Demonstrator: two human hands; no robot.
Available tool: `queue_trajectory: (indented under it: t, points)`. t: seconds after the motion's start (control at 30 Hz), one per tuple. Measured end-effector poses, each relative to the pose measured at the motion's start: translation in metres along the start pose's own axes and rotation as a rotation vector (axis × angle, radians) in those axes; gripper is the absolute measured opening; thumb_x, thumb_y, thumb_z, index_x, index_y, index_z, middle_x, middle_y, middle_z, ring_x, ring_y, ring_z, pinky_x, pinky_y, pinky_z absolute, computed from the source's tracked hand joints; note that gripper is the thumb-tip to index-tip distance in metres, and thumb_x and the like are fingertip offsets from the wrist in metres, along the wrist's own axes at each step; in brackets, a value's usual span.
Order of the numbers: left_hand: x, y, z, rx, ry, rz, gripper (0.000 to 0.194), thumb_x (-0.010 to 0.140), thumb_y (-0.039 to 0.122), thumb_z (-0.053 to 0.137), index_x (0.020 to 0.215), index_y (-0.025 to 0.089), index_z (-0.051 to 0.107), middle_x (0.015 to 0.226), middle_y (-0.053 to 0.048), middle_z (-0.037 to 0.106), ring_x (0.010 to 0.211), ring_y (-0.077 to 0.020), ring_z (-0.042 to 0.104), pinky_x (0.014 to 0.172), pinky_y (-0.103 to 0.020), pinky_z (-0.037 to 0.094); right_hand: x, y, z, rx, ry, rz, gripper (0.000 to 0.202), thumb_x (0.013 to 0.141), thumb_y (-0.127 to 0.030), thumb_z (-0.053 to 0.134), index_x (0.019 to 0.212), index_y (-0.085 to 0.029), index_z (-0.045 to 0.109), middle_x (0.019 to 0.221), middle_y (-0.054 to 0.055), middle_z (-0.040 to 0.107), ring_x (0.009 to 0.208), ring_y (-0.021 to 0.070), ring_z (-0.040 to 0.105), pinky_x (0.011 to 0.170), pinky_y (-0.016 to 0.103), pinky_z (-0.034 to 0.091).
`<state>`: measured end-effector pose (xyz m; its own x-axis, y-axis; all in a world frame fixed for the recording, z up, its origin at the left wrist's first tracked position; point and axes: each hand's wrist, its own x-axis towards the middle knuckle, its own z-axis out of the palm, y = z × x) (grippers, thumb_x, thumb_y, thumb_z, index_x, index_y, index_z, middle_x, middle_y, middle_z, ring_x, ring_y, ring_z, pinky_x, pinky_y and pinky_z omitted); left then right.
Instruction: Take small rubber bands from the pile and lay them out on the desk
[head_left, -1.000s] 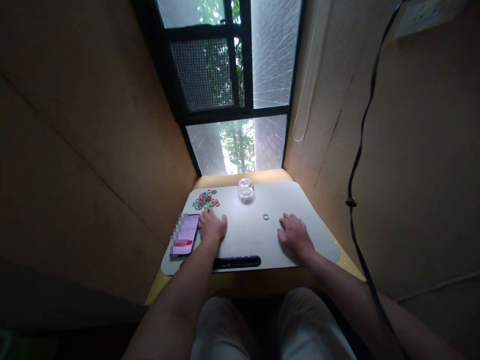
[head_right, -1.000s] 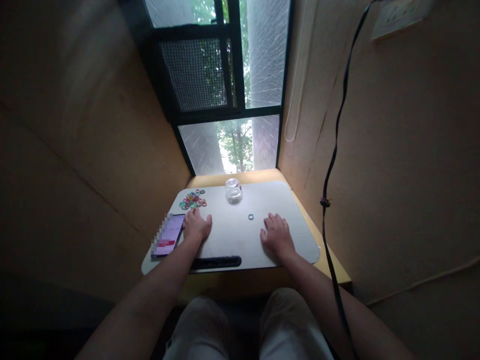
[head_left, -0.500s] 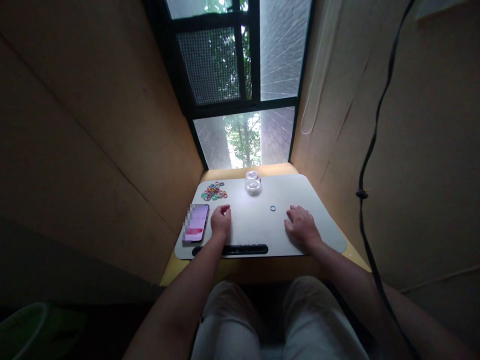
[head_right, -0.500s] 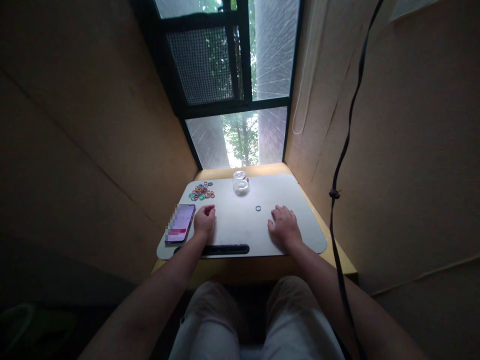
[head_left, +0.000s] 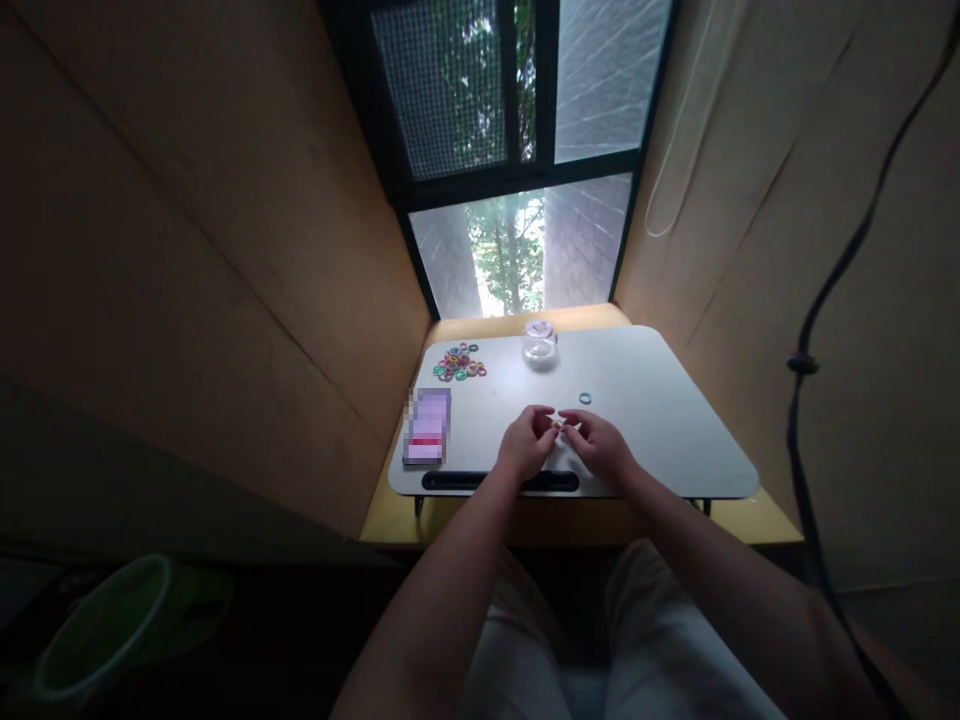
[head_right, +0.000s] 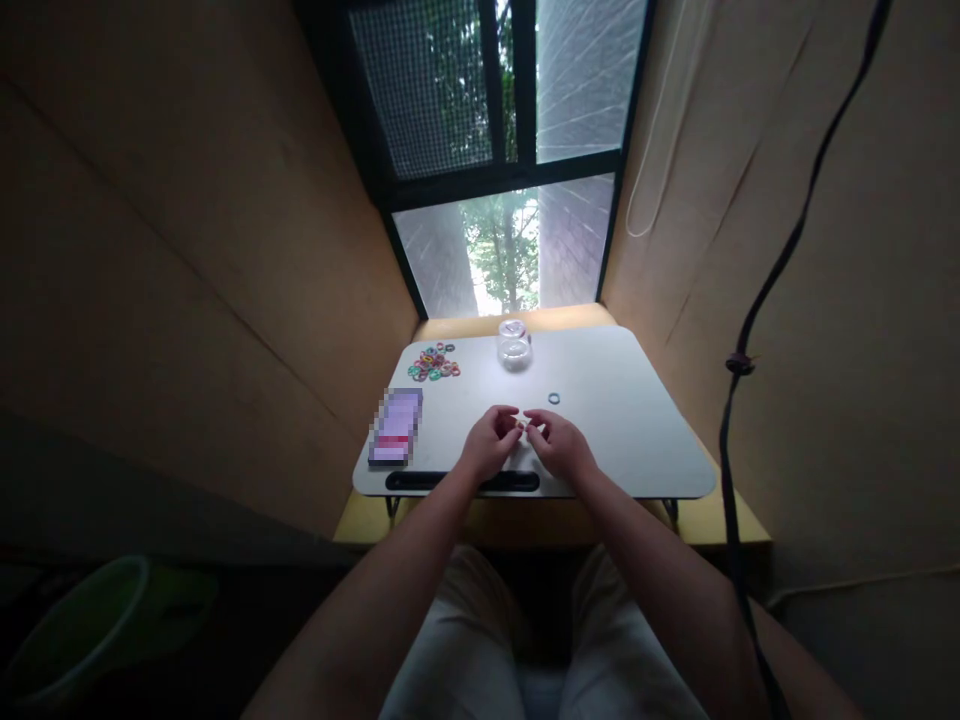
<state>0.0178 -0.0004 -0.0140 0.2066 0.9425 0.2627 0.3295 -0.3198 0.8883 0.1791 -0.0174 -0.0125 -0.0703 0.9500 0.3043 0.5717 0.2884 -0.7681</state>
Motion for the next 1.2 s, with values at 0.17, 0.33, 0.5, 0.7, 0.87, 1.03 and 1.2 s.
queue_trajectory:
  t: [0.17,0.33,0.5,0.7,0.87,1.03,1.2]
  points:
    - [0.000,0.005,-0.003,0.090,-0.071,-0.017,0.019,0.082,0.029,0.062,0.100,0.021,0.064,0.086,-0.001,0.071,0.075,-0.0114,0.063,0.069,-0.023,0.049,0.006,0.007,-0.005,0.027,-0.093,0.003,0.023,0.084,-0.036,0.055,0.093,-0.020,0.069,0.076,0.002,0.071,0.060,0.0149,0.060,0.058,0.026,0.045]
    - [-0.002,0.011,-0.003,0.194,-0.070,-0.047,0.014,0.081,0.026,0.061,0.093,0.021,0.064,0.082,0.001,0.070,0.071,-0.0106,0.061,0.065,-0.022,0.047,-0.001,0.000,-0.004,-0.008,-0.051,0.016,0.021,0.084,-0.038,0.056,0.089,-0.020,0.065,0.072,0.001,0.068,0.056,0.0140,0.057,0.054,0.026,0.042]
    - [-0.003,0.011,-0.004,0.253,-0.052,-0.051,0.010,0.080,0.025,0.060,0.088,0.021,0.064,0.078,0.001,0.069,0.067,-0.0116,0.059,0.063,-0.023,0.045,-0.006,-0.001,-0.001,-0.040,-0.006,-0.002,0.019,0.084,-0.038,0.055,0.081,-0.021,0.061,0.067,0.001,0.065,0.056,0.0143,0.056,0.055,0.026,0.041]
    - [-0.003,0.011,-0.002,0.227,-0.032,-0.055,0.010,0.081,0.028,0.061,0.088,0.021,0.064,0.078,0.000,0.068,0.069,-0.0130,0.059,0.064,-0.025,0.045,-0.006,0.002,-0.002,-0.043,0.028,-0.005,0.018,0.083,-0.037,0.054,0.080,-0.020,0.061,0.066,0.001,0.063,0.058,0.0151,0.055,0.056,0.027,0.041]
    - [-0.003,0.012,-0.002,0.223,-0.024,-0.061,0.012,0.082,0.030,0.059,0.089,0.022,0.064,0.078,0.000,0.068,0.069,-0.0128,0.058,0.064,-0.025,0.044,-0.006,0.001,-0.002,-0.045,0.036,0.001,0.021,0.083,-0.040,0.054,0.077,-0.020,0.059,0.065,0.001,0.062,0.057,0.0144,0.053,0.055,0.026,0.040]
    - [-0.003,0.011,-0.002,0.223,-0.026,-0.061,0.014,0.083,0.034,0.059,0.089,0.022,0.063,0.078,0.000,0.068,0.068,-0.0123,0.058,0.063,-0.024,0.043,-0.007,-0.003,-0.003,-0.049,0.049,0.002,0.021,0.084,-0.038,0.053,0.075,-0.020,0.059,0.063,0.000,0.060,0.055,0.0136,0.051,0.054,0.026,0.038]
    - [-0.003,0.011,-0.002,0.214,-0.029,-0.063,0.015,0.083,0.034,0.059,0.091,0.022,0.065,0.079,0.000,0.069,0.069,-0.0129,0.059,0.063,-0.024,0.044,-0.008,-0.004,-0.004,-0.056,0.056,0.001,0.020,0.084,-0.037,0.053,0.076,-0.020,0.060,0.064,0.001,0.061,0.057,0.0145,0.053,0.055,0.026,0.039]
